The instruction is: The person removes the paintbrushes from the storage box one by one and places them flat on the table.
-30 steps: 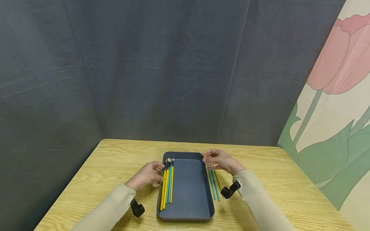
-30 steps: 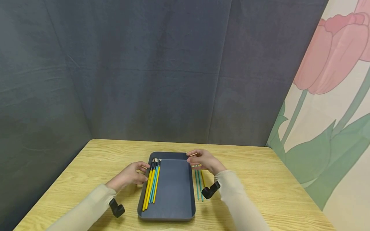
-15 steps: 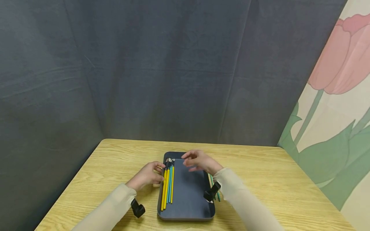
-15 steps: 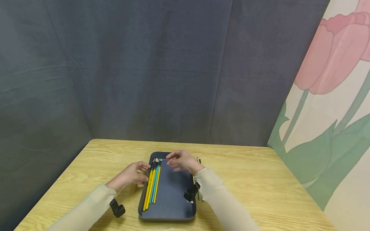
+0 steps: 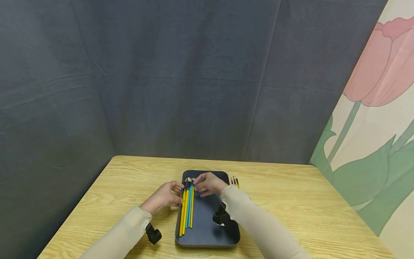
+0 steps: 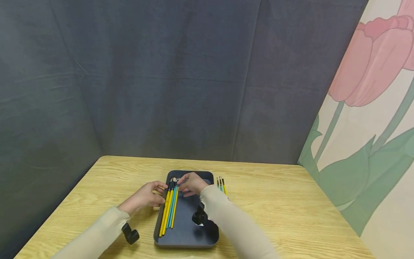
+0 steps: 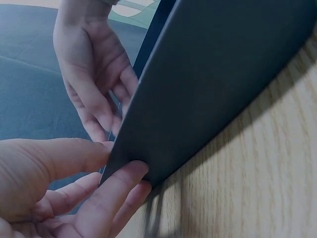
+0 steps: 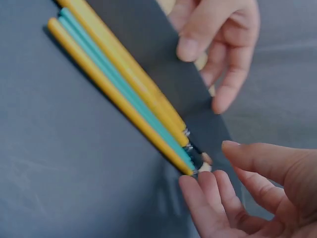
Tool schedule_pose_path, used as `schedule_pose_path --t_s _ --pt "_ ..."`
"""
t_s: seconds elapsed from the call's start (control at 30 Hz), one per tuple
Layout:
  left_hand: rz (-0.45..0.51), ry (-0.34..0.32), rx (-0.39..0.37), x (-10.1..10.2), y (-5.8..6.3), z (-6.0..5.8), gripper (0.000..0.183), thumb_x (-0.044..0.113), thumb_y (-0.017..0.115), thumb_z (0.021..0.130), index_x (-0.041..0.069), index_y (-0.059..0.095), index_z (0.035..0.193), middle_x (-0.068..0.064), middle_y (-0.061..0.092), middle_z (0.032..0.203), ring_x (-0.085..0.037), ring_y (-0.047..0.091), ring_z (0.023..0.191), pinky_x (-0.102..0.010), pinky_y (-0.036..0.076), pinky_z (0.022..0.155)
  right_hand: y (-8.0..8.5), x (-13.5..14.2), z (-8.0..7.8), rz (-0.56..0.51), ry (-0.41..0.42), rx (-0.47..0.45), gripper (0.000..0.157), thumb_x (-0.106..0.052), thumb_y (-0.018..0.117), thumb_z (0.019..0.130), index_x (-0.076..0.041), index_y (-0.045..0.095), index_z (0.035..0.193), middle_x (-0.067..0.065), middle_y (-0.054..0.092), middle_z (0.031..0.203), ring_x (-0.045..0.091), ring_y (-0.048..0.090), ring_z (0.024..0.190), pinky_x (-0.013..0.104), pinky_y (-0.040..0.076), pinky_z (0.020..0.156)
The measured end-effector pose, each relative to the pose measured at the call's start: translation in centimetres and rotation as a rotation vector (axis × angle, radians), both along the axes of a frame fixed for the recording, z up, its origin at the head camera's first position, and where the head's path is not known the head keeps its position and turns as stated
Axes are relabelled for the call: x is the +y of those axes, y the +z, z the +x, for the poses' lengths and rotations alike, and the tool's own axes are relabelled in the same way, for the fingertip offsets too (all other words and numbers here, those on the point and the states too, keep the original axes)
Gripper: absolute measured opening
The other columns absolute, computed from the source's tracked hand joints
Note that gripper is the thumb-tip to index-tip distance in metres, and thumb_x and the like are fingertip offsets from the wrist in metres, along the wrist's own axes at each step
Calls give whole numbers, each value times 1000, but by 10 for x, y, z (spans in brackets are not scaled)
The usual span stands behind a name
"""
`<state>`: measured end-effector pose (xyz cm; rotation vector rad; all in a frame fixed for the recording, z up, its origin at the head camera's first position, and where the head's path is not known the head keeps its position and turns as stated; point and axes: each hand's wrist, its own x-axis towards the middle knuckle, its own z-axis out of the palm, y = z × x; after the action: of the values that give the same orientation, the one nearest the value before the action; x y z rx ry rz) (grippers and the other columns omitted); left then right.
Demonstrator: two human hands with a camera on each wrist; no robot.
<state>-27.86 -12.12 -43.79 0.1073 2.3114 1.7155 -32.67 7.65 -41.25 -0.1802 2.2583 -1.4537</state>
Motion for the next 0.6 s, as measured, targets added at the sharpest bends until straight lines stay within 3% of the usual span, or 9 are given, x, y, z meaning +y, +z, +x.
schedule_pose_path --t_s 0.13,0.27,0.6 --pt "-6 -3 -1 1 0 1 51 -13 69 78 -5 53 125 -22 53 109 -22 61 80 -36 59 68 -8 -7 -3 57 -33 -14 23 5 68 83 3 64 105 6 61 81 14 56 66 41 58 79" --pt "-12 -7 -4 2 0 1 51 -14 68 77 -6 52 125 -23 53 109 -22 61 81 -36 59 69 -16 -10 -6 68 -39 -21 23 7 69 82 5 64 104 4 56 80 13 52 63 39 59 76" --pt "-13 -4 2 1 4 1 51 -13 69 78 -6 52 126 -23 53 110 -22 62 81 -37 59 69 -24 -15 -7 30 -68 11 25 13 70 78 7 63 101 12 65 90 15 63 69 35 59 67"
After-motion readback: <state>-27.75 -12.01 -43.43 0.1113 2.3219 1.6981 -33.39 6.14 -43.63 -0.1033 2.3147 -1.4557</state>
